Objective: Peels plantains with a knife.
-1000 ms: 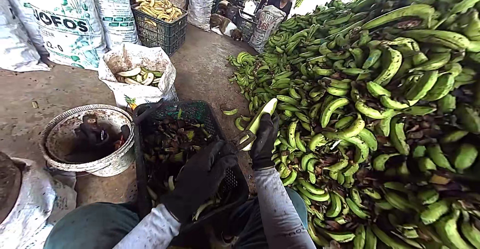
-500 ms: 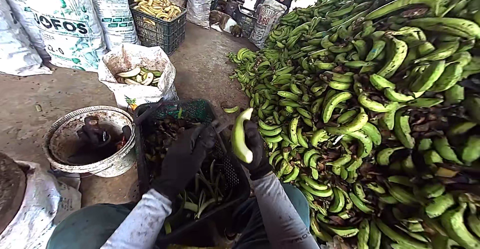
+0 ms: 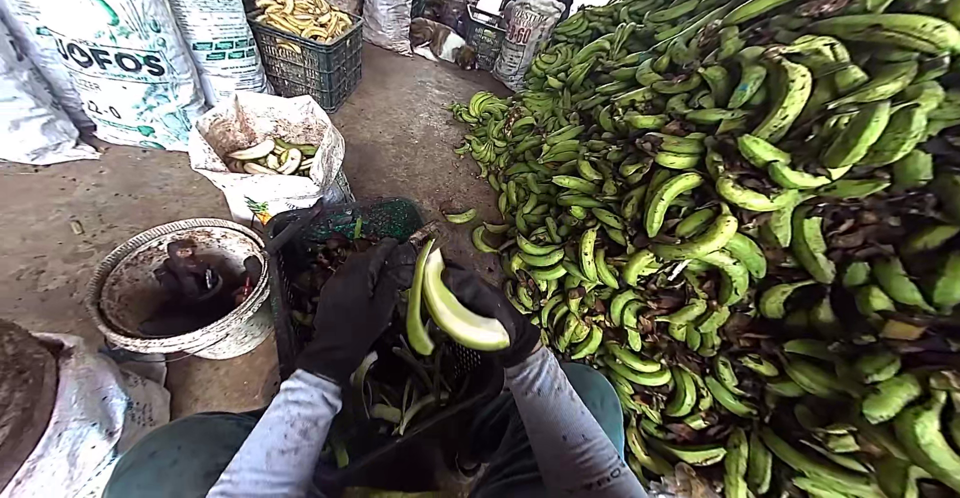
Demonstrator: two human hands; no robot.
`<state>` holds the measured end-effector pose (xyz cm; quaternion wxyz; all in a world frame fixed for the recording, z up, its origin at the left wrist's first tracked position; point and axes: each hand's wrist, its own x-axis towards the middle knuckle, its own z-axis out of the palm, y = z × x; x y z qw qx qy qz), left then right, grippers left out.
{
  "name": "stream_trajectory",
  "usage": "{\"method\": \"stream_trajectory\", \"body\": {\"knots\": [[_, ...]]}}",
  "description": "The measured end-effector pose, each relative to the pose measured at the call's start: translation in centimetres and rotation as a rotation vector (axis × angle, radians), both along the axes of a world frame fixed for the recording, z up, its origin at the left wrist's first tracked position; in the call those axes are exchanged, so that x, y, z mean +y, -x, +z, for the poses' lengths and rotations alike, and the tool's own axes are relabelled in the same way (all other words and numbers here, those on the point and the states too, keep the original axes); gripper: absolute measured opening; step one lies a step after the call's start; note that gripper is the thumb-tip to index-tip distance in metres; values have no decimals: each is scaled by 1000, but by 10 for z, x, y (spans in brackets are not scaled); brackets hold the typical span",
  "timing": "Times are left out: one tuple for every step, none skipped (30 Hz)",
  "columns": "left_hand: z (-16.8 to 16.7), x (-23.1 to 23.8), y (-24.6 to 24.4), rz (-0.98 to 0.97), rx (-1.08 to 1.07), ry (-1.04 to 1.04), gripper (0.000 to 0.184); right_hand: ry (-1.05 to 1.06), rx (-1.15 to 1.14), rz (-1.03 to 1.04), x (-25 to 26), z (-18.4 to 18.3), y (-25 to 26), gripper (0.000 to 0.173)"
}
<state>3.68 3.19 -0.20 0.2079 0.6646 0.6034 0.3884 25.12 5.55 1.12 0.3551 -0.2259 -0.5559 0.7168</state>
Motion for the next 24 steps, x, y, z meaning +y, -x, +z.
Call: {"method": "stream_trajectory", "body": {"knots": [[1, 2, 4, 6, -15, 28, 52, 27, -13, 21, -4, 1, 1, 44], [2, 4, 6, 16, -28, 47, 54, 14, -24, 4, -5, 1, 0, 48], [3, 4, 8, 26, -35, 56, 53, -19, -36, -44, -6, 0, -2, 50], [4, 3, 7, 29, -41, 63, 53, -52, -36, -119, -4, 0, -3, 51], [5, 1, 4, 18, -43, 67, 55, -65, -14, -217, 0, -1, -3, 50], [5, -3, -1, -6, -47, 60, 57, -70, 25, -330, 5, -1, -2, 46], [2, -6, -7, -38, -41, 35, 61, -78, 67, -434, 11, -3, -2, 45], [-2, -10, -15, -70, -25, 3, 64, -95, 105, -530, 18, -4, -1, 44], [-4, -15, -23, -80, 6, -45, 67, -98, 153, -620, 23, -3, 2, 43], [-6, -19, -31, -73, 31, -111, 67, -74, 235, -692, 27, 1, 6, 40], [-9, -23, -38, -49, 50, -189, 64, -29, 330, -755, 29, 6, 10, 38], [-11, -27, -44, -19, 67, -266, 60, 30, 429, -826, 30, 13, 15, 35], [-12, -29, -47, 13, 80, -330, 58, 69, 510, -888, 30, 20, 19, 33], [-13, -31, -50, 42, 87, -373, 56, 97, 566, -936, 30, 25, 22, 31], [-13, -31, -50, 54, 88, -382, 56, 103, 573, -960, 29, 27, 24, 31], [-12, -31, -48, 49, 82, -359, 55, 87, 523, -961, 28, 27, 24, 33], [-11, -28, -43, 34, 74, -314, 55, 50, 428, -917, 26, 23, 22, 36], [-9, -25, -37, 16, 61, -247, 54, -6, 300, -846, 24, 17, 18, 38], [-6, -20, -29, -2, 49, -169, 54, -61, 173, -750, 19, 12, 13, 38], [-4, -15, -21, -18, 39, -102, 52, -107, 62, -629, 14, 8, 8, 36], [-2, -9, -14, -32, 32, -65, 50, -134, -24, -487, 9, 5, 3, 35], [-1, -4, -7, -49, 32, -31, 48, -138, -89, -339, 3, 5, -1, 36], [-1, 1, -1, -64, 39, -7, 48, -109, -147, -209, -2, 6, -4, 39], [-3, 4, 3, -79, 40, 18, 48, -64, -206, -118, -7, 9, -4, 42]]}}
